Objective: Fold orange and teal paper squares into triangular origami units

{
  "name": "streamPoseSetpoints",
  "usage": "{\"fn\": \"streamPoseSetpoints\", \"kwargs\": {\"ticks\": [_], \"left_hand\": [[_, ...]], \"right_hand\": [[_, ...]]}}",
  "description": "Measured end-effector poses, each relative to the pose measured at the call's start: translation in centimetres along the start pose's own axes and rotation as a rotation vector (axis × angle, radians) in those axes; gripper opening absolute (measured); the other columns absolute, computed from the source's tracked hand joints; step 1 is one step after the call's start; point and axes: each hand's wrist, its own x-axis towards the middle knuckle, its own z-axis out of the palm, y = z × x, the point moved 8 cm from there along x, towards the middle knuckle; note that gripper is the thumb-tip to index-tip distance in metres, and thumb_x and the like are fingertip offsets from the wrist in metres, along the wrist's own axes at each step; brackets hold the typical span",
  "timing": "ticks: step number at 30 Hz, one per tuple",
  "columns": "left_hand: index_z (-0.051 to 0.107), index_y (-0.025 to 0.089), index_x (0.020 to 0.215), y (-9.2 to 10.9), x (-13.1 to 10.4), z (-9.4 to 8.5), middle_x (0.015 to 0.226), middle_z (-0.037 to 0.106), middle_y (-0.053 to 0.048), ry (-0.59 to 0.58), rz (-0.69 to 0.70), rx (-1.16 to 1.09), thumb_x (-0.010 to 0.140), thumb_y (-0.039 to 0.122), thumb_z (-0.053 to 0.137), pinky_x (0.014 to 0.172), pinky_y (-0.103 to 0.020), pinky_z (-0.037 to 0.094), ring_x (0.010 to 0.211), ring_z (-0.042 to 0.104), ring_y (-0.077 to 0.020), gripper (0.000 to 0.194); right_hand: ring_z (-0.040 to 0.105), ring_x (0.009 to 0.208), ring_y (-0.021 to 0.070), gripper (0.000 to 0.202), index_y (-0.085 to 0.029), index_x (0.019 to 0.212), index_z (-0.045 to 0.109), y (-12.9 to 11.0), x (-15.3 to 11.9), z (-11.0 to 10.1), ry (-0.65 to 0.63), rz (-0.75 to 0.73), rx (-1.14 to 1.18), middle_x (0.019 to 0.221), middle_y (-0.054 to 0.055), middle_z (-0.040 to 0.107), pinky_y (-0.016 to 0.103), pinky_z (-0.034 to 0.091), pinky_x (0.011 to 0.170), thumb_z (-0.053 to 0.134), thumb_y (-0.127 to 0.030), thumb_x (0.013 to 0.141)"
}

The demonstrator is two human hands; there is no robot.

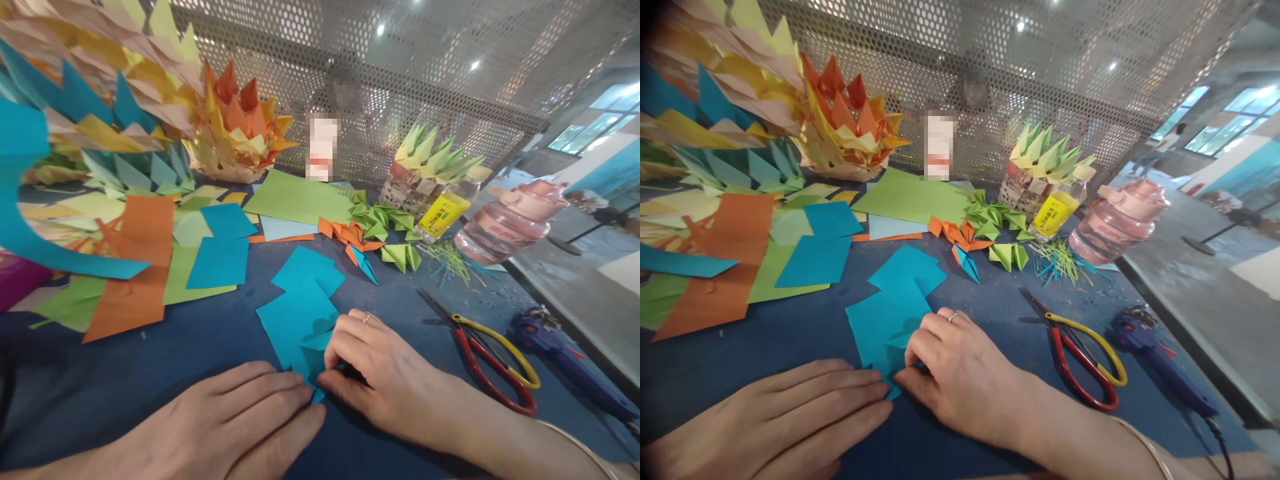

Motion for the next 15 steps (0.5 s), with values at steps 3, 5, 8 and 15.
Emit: {"fn": "streamPoseSetpoints", "kwargs": {"ticks": [3,5,8,15], "left_hand": [[0.068,0.017,0.113,-0.3,1.1,-0.7,0.11,0.071,0.002,0.073,-0.006,0.028,0.101,0.016,0.043,0.101,-0.026,0.042,0.1,0.062,-0.0132,0.027],[0.07,0.019,0.108,-0.6,1.6,-0.8,0.107,0.072,0.003,0.098,-0.023,0.024,0.102,0.018,0.042,0.098,-0.026,0.041,0.097,0.062,-0.0124,0.028],[0.07,0.021,0.104,-0.7,1.7,-0.5,0.104,0.072,0.004,0.086,-0.048,-0.003,0.102,0.019,0.039,0.092,-0.025,0.042,0.095,0.062,-0.0119,0.031],[0.068,0.026,0.107,-1.2,0.6,0.4,0.109,0.07,0.009,0.039,-0.118,-0.028,0.099,0.026,0.045,0.101,-0.023,0.035,0.1,0.059,-0.0106,0.025]], "right_hand": [[0.05,0.078,0.0149,0.021,-0.015,0.078,0.057,0.0,0.0,-0.1,0.003,-0.005,0.005,0.08,0.001,0.057,0.03,0.038,0.082,0.056,-0.025,0.096],[0.05,0.078,0.0146,0.02,-0.015,0.078,0.057,0.0,0.0,-0.2,0.009,-0.008,0.014,0.08,0.001,0.057,0.03,0.038,0.081,0.057,-0.024,0.096],[0.05,0.077,0.0138,0.019,-0.015,0.077,0.057,0.1,0.1,-0.2,0.017,-0.009,0.032,0.079,0.0,0.057,0.03,0.038,0.081,0.058,-0.024,0.095],[0.048,0.078,0.0157,0.024,-0.018,0.076,0.05,1.1,0.1,-0.4,0.003,0.139,0.02,0.079,-0.001,0.054,0.032,0.036,0.078,0.065,-0.03,0.089]]}}
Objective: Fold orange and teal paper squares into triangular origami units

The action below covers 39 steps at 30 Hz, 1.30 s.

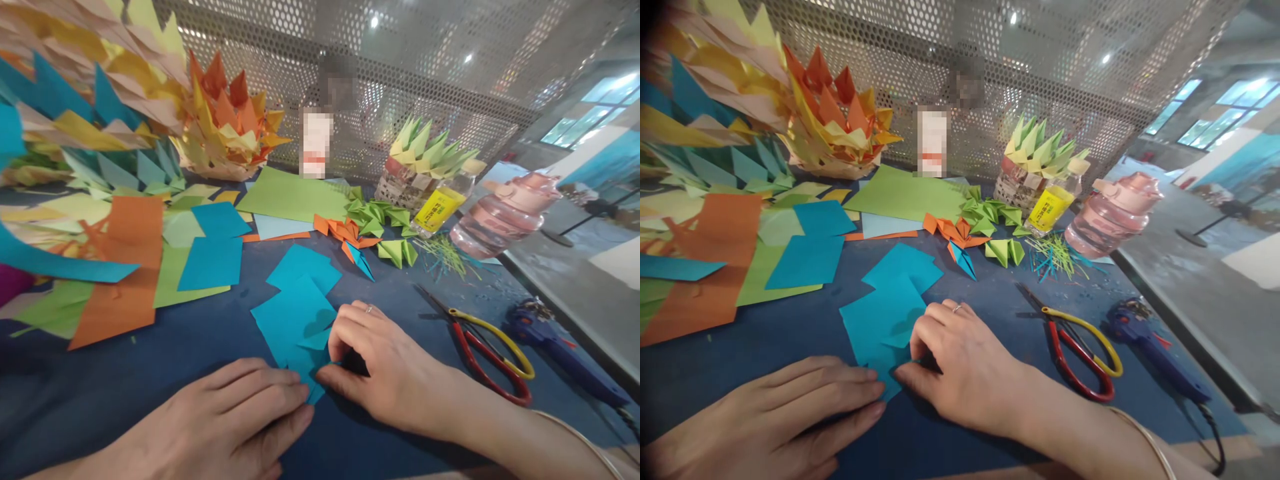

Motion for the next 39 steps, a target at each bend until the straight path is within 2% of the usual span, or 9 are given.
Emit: {"fn": "streamPoseSetpoints", "kwargs": {"ticks": [7,13,16,19,26,29,31,35,39], "left_hand": [[0.069,0.023,0.102,0.2,0.7,-0.6,0.104,0.072,0.007,0.01,0.053,0.012,0.099,0.022,0.042,0.089,-0.025,0.042,0.094,0.061,-0.0118,0.028],[0.069,0.024,0.105,-0.1,0.6,-0.5,0.108,0.071,0.007,-0.01,0.0,0.0,0.1,0.021,0.041,0.096,-0.026,0.036,0.098,0.059,-0.0128,0.028],[0.069,0.024,0.105,0.0,0.6,-0.4,0.108,0.071,0.007,-0.027,0.022,0.002,0.101,0.019,0.039,0.095,-0.026,0.037,0.099,0.06,-0.0122,0.031],[0.07,0.024,0.103,0.0,0.7,-0.6,0.105,0.072,0.007,0.019,0.039,-0.012,0.102,0.022,0.039,0.095,-0.025,0.037,0.098,0.06,-0.0118,0.031],[0.069,0.023,0.102,0.3,0.6,-0.6,0.102,0.072,0.006,0.017,0.044,-0.002,0.1,0.018,0.039,0.093,-0.026,0.039,0.097,0.06,-0.012,0.031],[0.069,0.023,0.103,0.2,0.6,-0.5,0.104,0.071,0.005,0.017,0.053,0.006,0.101,0.022,0.038,0.093,-0.026,0.038,0.097,0.059,-0.0126,0.031],[0.069,0.023,0.104,0.1,0.7,-0.5,0.106,0.071,0.005,0.009,0.053,0.011,0.101,0.024,0.04,0.095,-0.025,0.038,0.097,0.059,-0.0125,0.029],[0.068,0.021,0.104,0.1,0.9,-0.9,0.103,0.071,0.003,0.011,0.071,-0.007,0.097,0.02,0.046,0.094,-0.022,0.043,0.096,0.061,-0.0118,0.024],[0.066,0.018,0.101,-0.4,1.2,-1.9,0.102,0.07,-0.002,0.005,0.054,-0.239,0.092,0.012,0.049,0.098,-0.023,0.046,0.1,0.063,-0.0124,0.02]], "right_hand": [[0.051,0.085,0.0176,0.019,-0.02,0.087,0.049,0.5,-0.3,-0.7,-0.022,0.137,0.01,0.091,0.0,0.056,0.035,0.037,0.082,0.068,-0.023,0.085],[0.05,0.088,0.0187,0.017,-0.02,0.088,0.048,0.2,-0.3,-0.6,-0.046,0.12,0.023,0.095,0.001,0.058,0.036,0.037,0.083,0.065,-0.024,0.089],[0.048,0.085,0.0176,0.012,-0.019,0.087,0.046,0.4,-0.3,-0.6,-0.032,0.092,0.013,0.092,0.001,0.056,0.034,0.037,0.081,0.056,-0.014,0.092],[0.047,0.081,0.0163,0.014,-0.019,0.087,0.046,0.7,-0.2,-0.6,-0.013,0.077,-0.004,0.09,0.001,0.055,0.032,0.037,0.077,0.049,-0.005,0.093],[0.051,0.082,0.0153,0.014,-0.02,0.089,0.049,0.8,-0.2,-1.3,0.014,0.091,0.07,0.089,0.001,0.058,0.03,0.04,0.075,0.05,-0.007,0.093],[0.052,0.079,0.016,0.007,-0.02,0.091,0.05,0.8,-0.3,-1.4,0.053,0.119,0.084,0.084,0.0,0.058,0.031,0.04,0.074,0.054,-0.023,0.095],[0.052,0.077,0.0176,0.022,-0.019,0.093,0.051,0.9,-0.3,-1.1,0.065,0.131,0.038,0.083,0.0,0.057,0.033,0.04,0.073,0.064,-0.036,0.09],[0.051,0.077,0.0178,0.018,-0.019,0.093,0.051,1.2,-0.2,-0.4,0.071,0.111,-0.039,0.084,0.001,0.056,0.032,0.039,0.073,0.067,-0.026,0.088],[0.05,0.079,0.0179,0.015,-0.018,0.092,0.051,1.2,-0.1,-0.3,0.064,0.058,-0.044,0.087,0.002,0.057,0.032,0.038,0.073,0.065,-0.025,0.091]]}}
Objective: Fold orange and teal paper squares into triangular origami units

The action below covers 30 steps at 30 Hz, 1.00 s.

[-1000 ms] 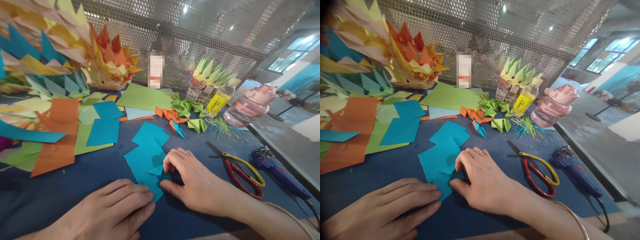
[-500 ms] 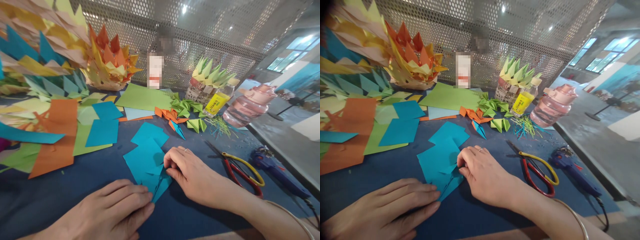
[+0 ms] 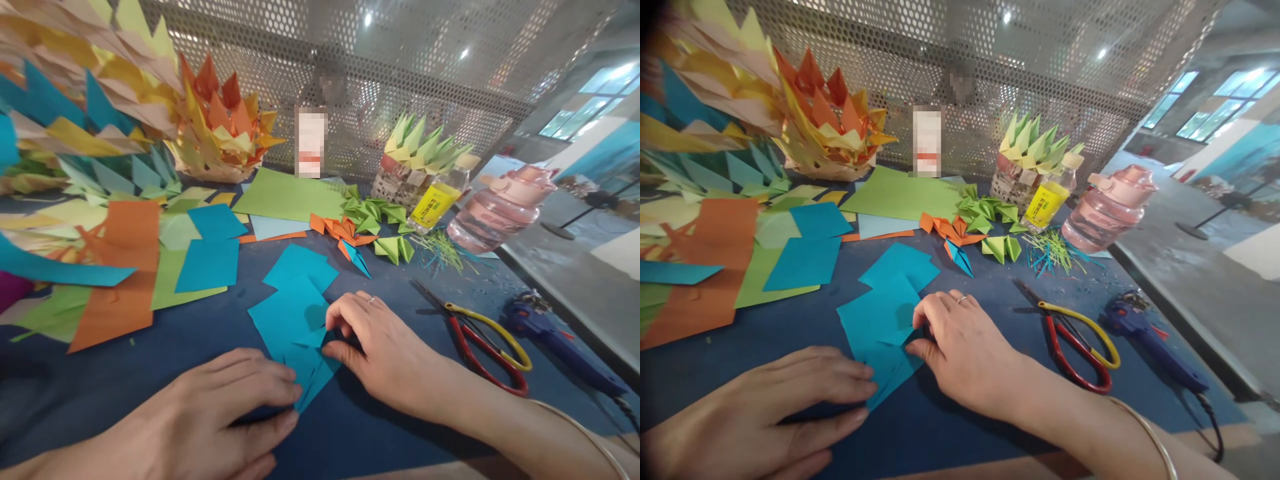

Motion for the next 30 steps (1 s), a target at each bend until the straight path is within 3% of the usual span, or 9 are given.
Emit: {"fn": "streamPoseSetpoints", "kwargs": {"ticks": [3,9,16,22,25,30], "left_hand": [[0.064,0.018,0.103,-1.0,-0.1,-0.7,0.106,0.067,-0.004,-0.016,-0.076,-0.097,0.094,0.01,0.047,0.098,-0.022,0.047,0.106,0.061,-0.0126,0.021],[0.052,0.022,0.132,-3.3,-0.8,0.1,0.137,0.053,-0.007,-0.188,-0.139,0.115,0.097,0.003,0.037,0.105,-0.033,0.045,0.127,0.05,-0.0175,0.042],[0.055,0.019,0.124,-3.7,0.1,0.5,0.13,0.058,-0.008,-0.161,-0.129,0.024,0.097,0.007,0.038,0.098,-0.027,0.051,0.121,0.055,-0.016,0.034],[0.055,0.018,0.119,-2.9,0.8,0.4,0.123,0.062,-0.008,-0.17,-0.047,0.008,0.096,0.003,0.036,0.096,-0.028,0.05,0.115,0.058,-0.0161,0.033],[0.055,0.017,0.121,-3.1,0.5,0.5,0.123,0.062,-0.009,-0.164,-0.067,-0.003,0.096,0.003,0.038,0.095,-0.03,0.049,0.115,0.057,-0.0171,0.033],[0.054,0.017,0.123,-3.0,0.2,0.7,0.124,0.061,-0.01,-0.175,-0.094,-0.022,0.097,0.004,0.04,0.095,-0.033,0.049,0.115,0.056,-0.0185,0.033]], "right_hand": [[0.049,0.078,0.0181,0.015,-0.018,0.091,0.051,-0.1,0.0,-0.1,0.007,-0.019,-0.017,0.086,0.002,0.057,0.032,0.036,0.072,0.064,-0.025,0.092],[0.049,0.076,0.0176,0.014,-0.018,0.089,0.051,-0.4,-0.1,0.1,0.019,-0.051,-0.08,0.084,0.001,0.058,0.032,0.035,0.07,0.065,-0.023,0.091],[0.051,0.075,0.0176,0.016,-0.019,0.088,0.052,-0.5,0.0,0.0,0.062,-0.066,-0.112,0.082,0.001,0.061,0.032,0.036,0.069,0.065,-0.027,0.091],[0.051,0.077,0.0176,0.009,-0.018,0.094,0.051,-1.2,-0.6,-0.6,0.091,-0.119,-0.021,0.085,0.001,0.061,0.032,0.036,0.071,0.059,-0.016,0.092],[0.052,0.078,0.0183,0.015,-0.018,0.096,0.051,-1.8,-0.9,-1.1,0.112,-0.14,0.015,0.089,0.002,0.06,0.033,0.037,0.073,0.063,-0.026,0.09],[0.052,0.077,0.02,0.034,-0.018,0.091,0.056,-0.9,-0.8,-0.9,0.077,0.011,-0.061,0.087,0.002,0.06,0.037,0.035,0.077,0.075,-0.044,0.08]]}}
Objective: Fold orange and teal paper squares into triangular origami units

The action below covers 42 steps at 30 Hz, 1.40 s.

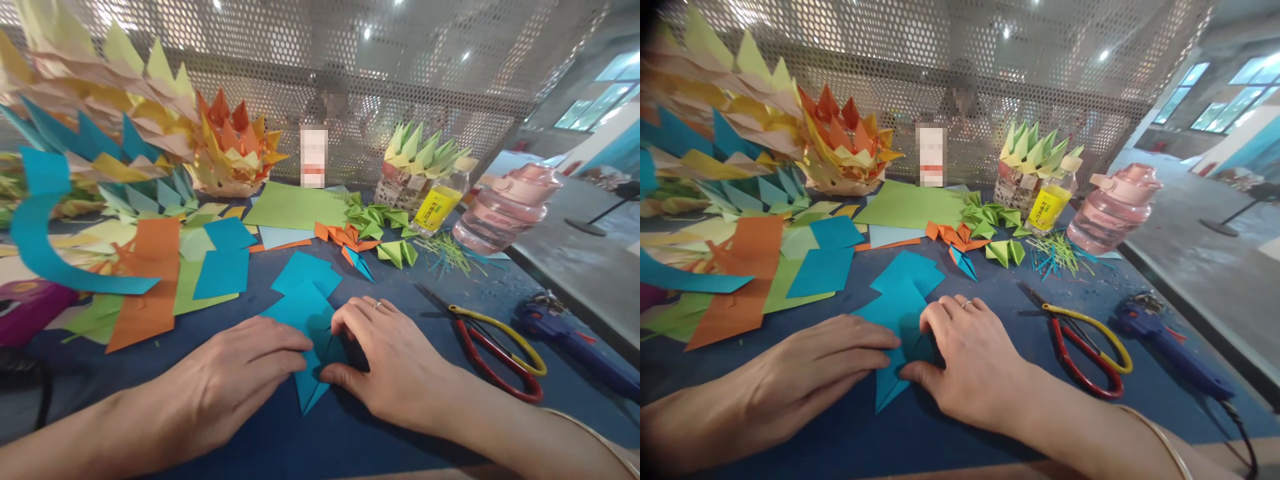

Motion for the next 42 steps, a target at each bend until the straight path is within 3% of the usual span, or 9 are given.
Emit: {"fn": "streamPoseSetpoints", "kwargs": {"ticks": [3,7,16,21,25,29,33,38,42], "left_hand": [[0.055,0.018,0.121,0.1,0.1,-0.1,0.123,0.062,-0.009,-0.004,-0.029,-0.026,0.097,0.004,0.041,0.095,-0.032,0.049,0.114,0.057,-0.0174,0.031],[0.056,0.018,0.119,0.1,0.2,-0.3,0.121,0.062,-0.007,0.008,-0.035,-0.067,0.097,0.006,0.043,0.095,-0.029,0.048,0.112,0.058,-0.0164,0.029],[0.049,0.018,0.131,0.6,0.3,-1.0,0.125,0.061,-0.006,0.054,-0.047,0.034,0.098,0.013,0.043,0.105,-0.026,0.043,0.12,0.054,-0.0145,0.034],[0.052,0.018,0.129,0.9,0.5,-1.1,0.131,0.057,-0.006,0.029,-0.01,0.039,0.096,0.004,0.039,0.107,-0.025,0.04,0.124,0.05,-0.0131,0.038],[0.057,0.017,0.121,2.1,0.4,-0.9,0.12,0.066,-0.009,0.034,0.164,0.099,0.099,0.007,0.037,0.101,-0.033,0.047,0.114,0.059,-0.0184,0.032],[0.062,0.016,0.117,2.4,-0.1,-0.3,0.108,0.071,-0.008,0.024,0.227,0.18,0.101,0.013,0.037,0.092,-0.03,0.053,0.099,0.066,-0.0173,0.029],[0.063,0.017,0.118,2.4,-0.7,-0.2,0.107,0.072,-0.005,0.068,0.219,0.266,0.097,0.007,0.045,0.092,-0.027,0.053,0.092,0.069,-0.0155,0.029],[0.064,0.014,0.1,2.5,0.0,-1.2,0.09,0.072,-0.005,0.214,0.09,0.247,0.101,0.01,0.037,0.073,-0.023,0.054,0.077,0.068,-0.0137,0.028],[0.062,0.016,0.097,2.4,0.6,-1.1,0.089,0.071,-0.004,0.207,0.006,0.167,0.104,0.014,0.032,0.066,-0.022,0.052,0.074,0.067,-0.0127,0.031]], "right_hand": [[0.051,0.077,0.0183,0.027,-0.018,0.08,0.056,0.2,0.1,0.5,-0.087,0.003,0.032,0.082,0.0,0.059,0.036,0.035,0.077,0.072,-0.04,0.084],[0.048,0.079,0.0161,0.015,-0.018,0.079,0.055,-0.1,0.1,0.9,-0.151,-0.085,0.095,0.081,-0.001,0.057,0.032,0.033,0.076,0.062,-0.021,0.092],[0.047,0.081,0.0153,0.019,-0.016,0.086,0.055,0.1,0.6,0.7,-0.056,-0.18,0.147,0.084,0.0,0.055,0.03,0.033,0.075,0.046,-0.001,0.094],[0.049,0.08,0.0131,0.018,-0.017,0.089,0.056,-0.1,0.7,0.5,-0.023,-0.259,0.254,0.083,-0.002,0.058,0.029,0.035,0.077,0.048,-0.002,0.095],[0.052,0.08,0.0128,0.014,-0.017,0.088,0.059,-0.6,0.7,0.7,0.01,-0.302,0.247,0.084,-0.001,0.062,0.03,0.035,0.077,0.051,-0.009,0.096],[0.056,0.085,0.014,0.005,-0.017,0.096,0.06,-1.0,0.4,0.6,0.025,-0.269,0.246,0.09,0.0,0.066,0.03,0.036,0.081,0.059,-0.013,0.094],[0.056,0.084,0.0137,0.003,-0.015,0.093,0.059,-1.5,0.1,-0.2,0.043,-0.247,0.239,0.088,0.0,0.066,0.029,0.037,0.081,0.062,-0.016,0.091],[0.055,0.08,0.015,0.029,-0.016,0.087,0.063,-2.5,-0.4,0.1,0.049,-0.319,0.123,0.087,0.0,0.063,0.031,0.036,0.08,0.075,-0.041,0.08],[0.053,0.079,0.0156,0.02,-0.015,0.083,0.064,-3.0,-0.8,0.6,0.073,-0.373,0.044,0.084,0.001,0.063,0.031,0.036,0.077,0.073,-0.032,0.084]]}}
